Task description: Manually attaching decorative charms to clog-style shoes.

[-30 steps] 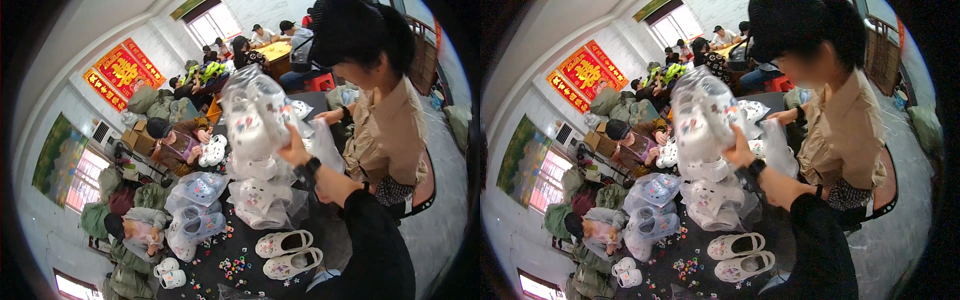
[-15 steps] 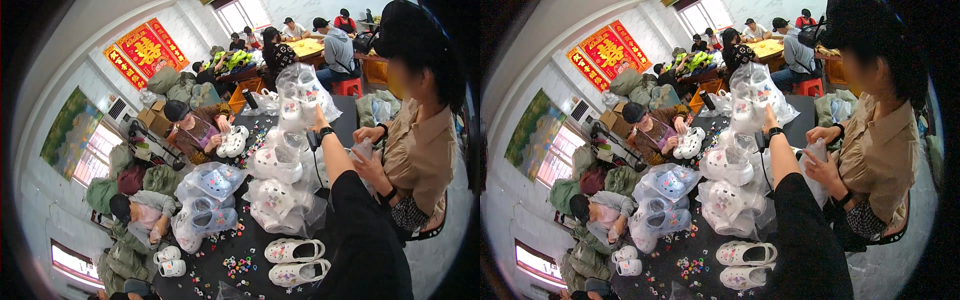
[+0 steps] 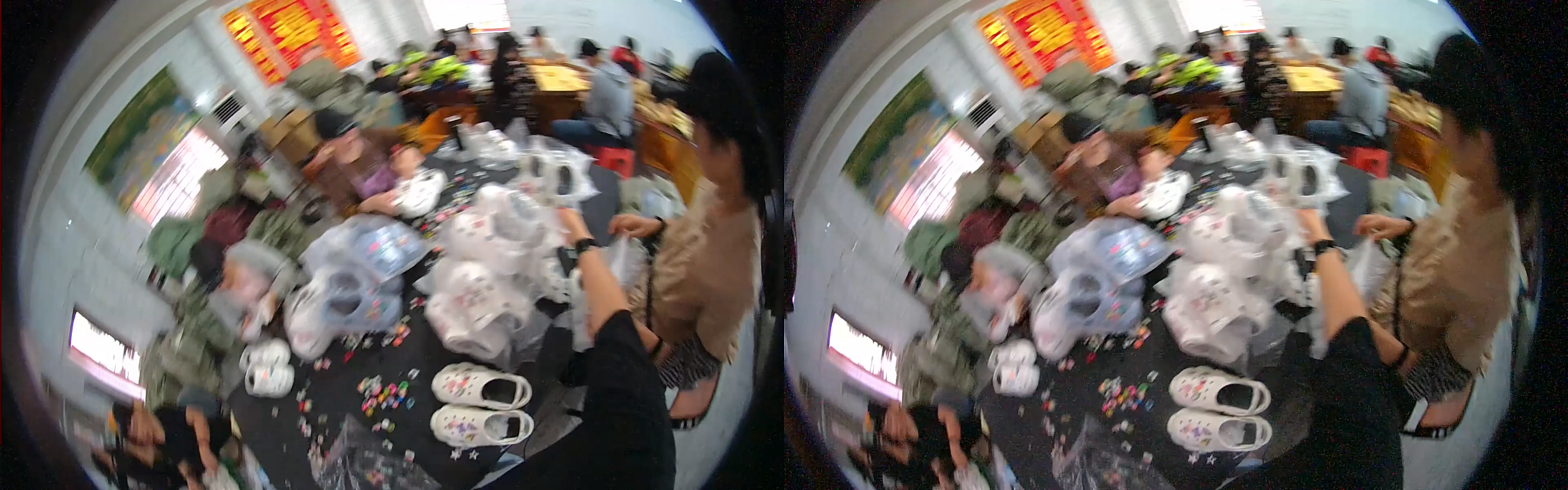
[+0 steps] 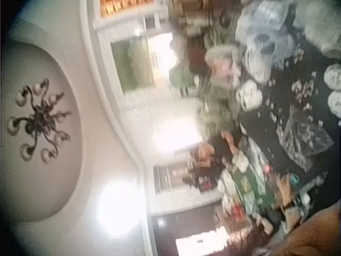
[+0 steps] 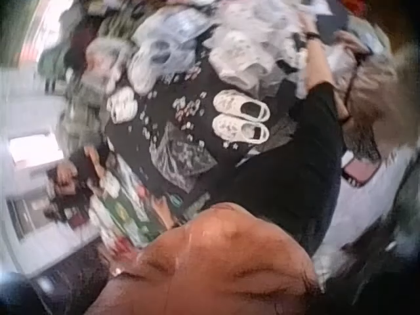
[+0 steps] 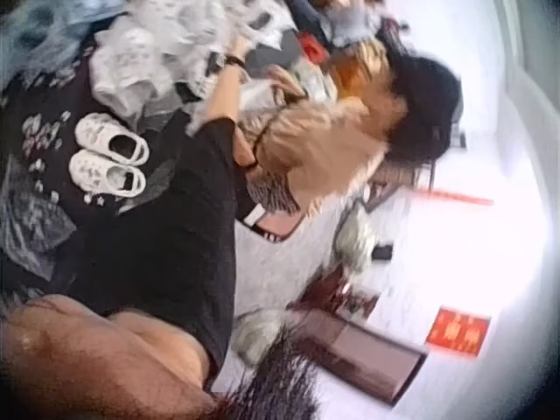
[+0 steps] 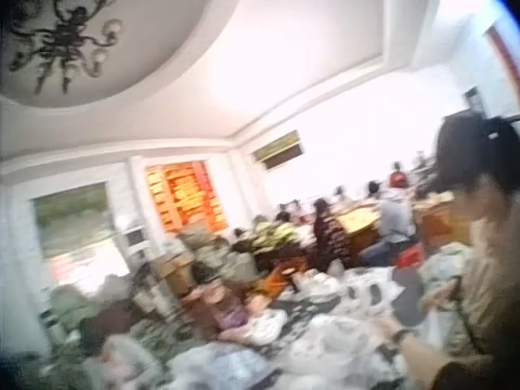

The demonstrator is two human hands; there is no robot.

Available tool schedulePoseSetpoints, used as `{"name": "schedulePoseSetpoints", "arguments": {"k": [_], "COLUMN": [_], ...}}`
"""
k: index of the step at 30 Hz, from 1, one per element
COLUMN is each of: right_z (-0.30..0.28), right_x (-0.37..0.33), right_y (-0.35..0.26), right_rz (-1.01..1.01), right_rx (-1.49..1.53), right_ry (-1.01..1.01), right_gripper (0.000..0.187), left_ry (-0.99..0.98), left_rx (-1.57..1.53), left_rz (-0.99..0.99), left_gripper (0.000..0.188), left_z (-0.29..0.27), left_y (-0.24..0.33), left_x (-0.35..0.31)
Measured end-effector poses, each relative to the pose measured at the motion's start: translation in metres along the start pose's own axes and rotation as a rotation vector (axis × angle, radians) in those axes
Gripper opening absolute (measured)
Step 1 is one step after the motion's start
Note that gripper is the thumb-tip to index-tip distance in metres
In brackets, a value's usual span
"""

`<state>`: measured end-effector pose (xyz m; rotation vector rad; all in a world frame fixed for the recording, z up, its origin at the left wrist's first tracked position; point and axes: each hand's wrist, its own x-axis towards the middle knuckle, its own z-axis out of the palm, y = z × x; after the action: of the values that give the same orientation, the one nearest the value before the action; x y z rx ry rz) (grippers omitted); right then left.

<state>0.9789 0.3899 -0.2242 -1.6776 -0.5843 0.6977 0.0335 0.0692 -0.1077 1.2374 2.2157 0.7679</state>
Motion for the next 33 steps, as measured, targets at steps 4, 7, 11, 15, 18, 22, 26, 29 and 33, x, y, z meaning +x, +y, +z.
{"name": "schedulePoseSetpoints", "arguments": {"k": [4,7,11,15,18,22,26,29,33], "right_z": [-0.018,-0.017,0.004,0.069,0.129,0.191,0.24,0.27,0.312], "right_x": [-0.002,-0.015,-0.086,-0.187,-0.267,-0.349,-0.372,-0.384,-0.421], "right_y": [0.008,0.01,0.009,-0.005,0.001,0.02,0.024,0.012,-0.013], "right_rz": [-0.352,-0.431,-0.344,-0.155,-0.038,-0.009,0.121,0.124,0.088], "right_rx": [-0.004,0.308,0.515,0.574,0.465,0.345,0.491,0.442,0.441], "right_ry": [0.222,0.147,-0.085,-0.326,-0.466,-0.602,-0.932,-0.945,-1.019], "right_gripper": [0.028,0.039,0.047,0.052,0.055,0.054,0.044,0.044,0.042], "left_ry": [0.134,0.219,0.281,0.264,0.264,0.203,0.118,0.171,0.343], "left_rx": [-0.057,-0.02,-0.083,0.079,0.07,-0.018,-0.277,-0.242,-0.392], "left_rz": [-0.056,-0.184,-0.296,-0.463,-0.592,-0.861,-1.022,-1.123,-1.257], "left_gripper": [0.066,0.065,0.067,0.065,0.069,0.063,0.068,0.064,0.062], "left_z": [-0.035,-0.047,-0.049,-0.045,-0.038,-0.028,-0.02,-0.016,-0.011], "left_y": [-0.105,-0.177,-0.242,-0.293,-0.329,-0.379,-0.419,-0.436,-0.469], "left_x": [-0.02,-0.06,-0.109,-0.154,-0.186,-0.221,-0.261,-0.284,-0.312]}}
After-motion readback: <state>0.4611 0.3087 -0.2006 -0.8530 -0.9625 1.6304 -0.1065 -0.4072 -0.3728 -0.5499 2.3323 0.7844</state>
